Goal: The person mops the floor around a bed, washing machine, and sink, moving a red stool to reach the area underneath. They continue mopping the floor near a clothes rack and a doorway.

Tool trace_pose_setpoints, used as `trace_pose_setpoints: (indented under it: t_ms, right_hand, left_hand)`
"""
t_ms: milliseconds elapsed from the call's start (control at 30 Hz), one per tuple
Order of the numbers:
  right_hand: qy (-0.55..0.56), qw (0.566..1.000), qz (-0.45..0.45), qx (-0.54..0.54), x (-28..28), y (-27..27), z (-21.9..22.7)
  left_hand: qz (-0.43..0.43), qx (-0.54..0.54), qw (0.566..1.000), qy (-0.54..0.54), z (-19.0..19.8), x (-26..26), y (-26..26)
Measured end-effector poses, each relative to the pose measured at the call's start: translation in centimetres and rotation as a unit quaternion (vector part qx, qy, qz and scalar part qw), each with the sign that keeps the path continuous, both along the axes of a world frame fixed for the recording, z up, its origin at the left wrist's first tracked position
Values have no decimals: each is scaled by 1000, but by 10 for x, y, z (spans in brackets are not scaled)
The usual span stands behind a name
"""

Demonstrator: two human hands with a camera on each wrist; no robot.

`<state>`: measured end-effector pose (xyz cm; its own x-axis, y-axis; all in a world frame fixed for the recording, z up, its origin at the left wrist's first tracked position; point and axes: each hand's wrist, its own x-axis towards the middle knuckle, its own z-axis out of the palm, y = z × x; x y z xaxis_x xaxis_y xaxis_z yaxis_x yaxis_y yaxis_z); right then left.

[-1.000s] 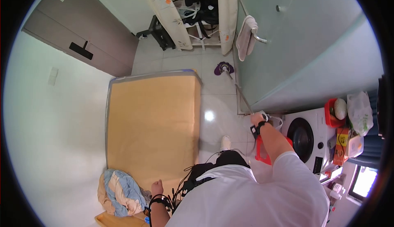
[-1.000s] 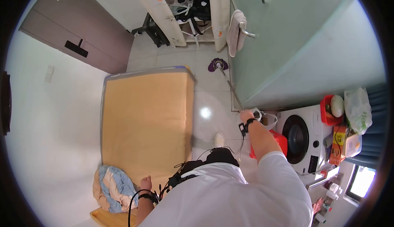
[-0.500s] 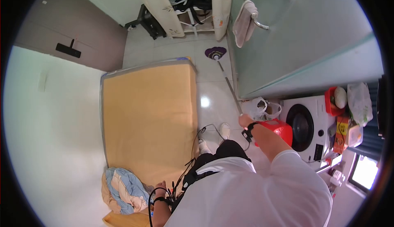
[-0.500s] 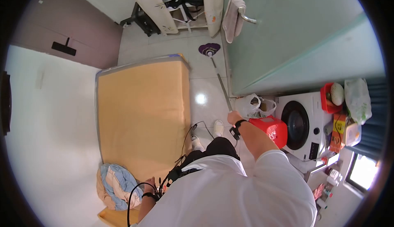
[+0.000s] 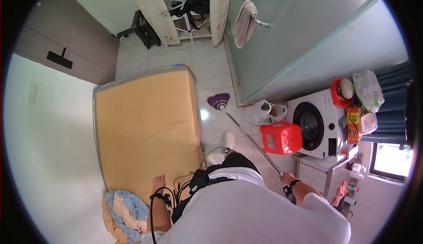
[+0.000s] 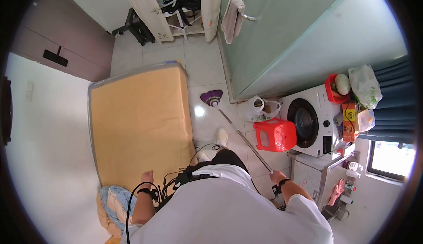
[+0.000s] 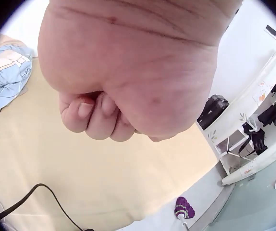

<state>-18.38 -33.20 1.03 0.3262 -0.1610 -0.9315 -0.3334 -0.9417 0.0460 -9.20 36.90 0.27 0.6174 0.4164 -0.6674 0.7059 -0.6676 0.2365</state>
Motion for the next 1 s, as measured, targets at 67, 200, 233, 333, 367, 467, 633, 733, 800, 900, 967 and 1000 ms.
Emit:
trace_pose_setpoints:
  t_ms: [67, 200, 233, 333, 367, 467, 633, 733, 800, 900, 967, 1000]
  right_hand:
    - [29, 995, -86, -28, -3, 8, 15]
    - [-87, 993, -58, -50, 3, 13, 3]
    - [-95, 993, -65, -41, 13, 16, -6]
    - [-120, 990, -78, -17, 63, 29, -33]
    - [-127, 990, -69, -5, 81, 32, -52]
    - [-155, 982, -104, 19, 145, 53, -74]
    - [-185, 979, -34, 82, 271, 86, -95]
    - [-280, 957, 1, 80, 330, 94, -146]
    - [-232, 965, 54, 107, 376, 112, -99]
    - [-281, 905, 303, 100, 416, 121, -122]
    - [-279, 913, 280, 104, 418, 134, -121]
    - [-277, 920, 255, 105, 418, 138, -115]
  left_hand:
    - [-11, 10, 1000, 1, 1, 0, -4]
    - [-10, 18, 1000, -10, -1, -7, -2]
    - [-10, 21, 1000, -9, 0, -9, -1]
    - [10, 19, 1000, 8, 5, -16, -1]
    - [15, 23, 1000, 9, 6, -20, -1]
    - [31, 31, 999, 5, 25, -25, -8]
    - [47, 51, 998, 5, 45, -42, -19]
    - [64, 73, 995, 10, 49, -58, -23]
    - [87, 71, 993, 23, 59, -65, -27]
    - [103, 71, 991, 44, 64, -82, -34]
    - [66, 108, 992, -10, 60, -95, -36]
    - [65, 107, 992, -10, 53, -103, -32]
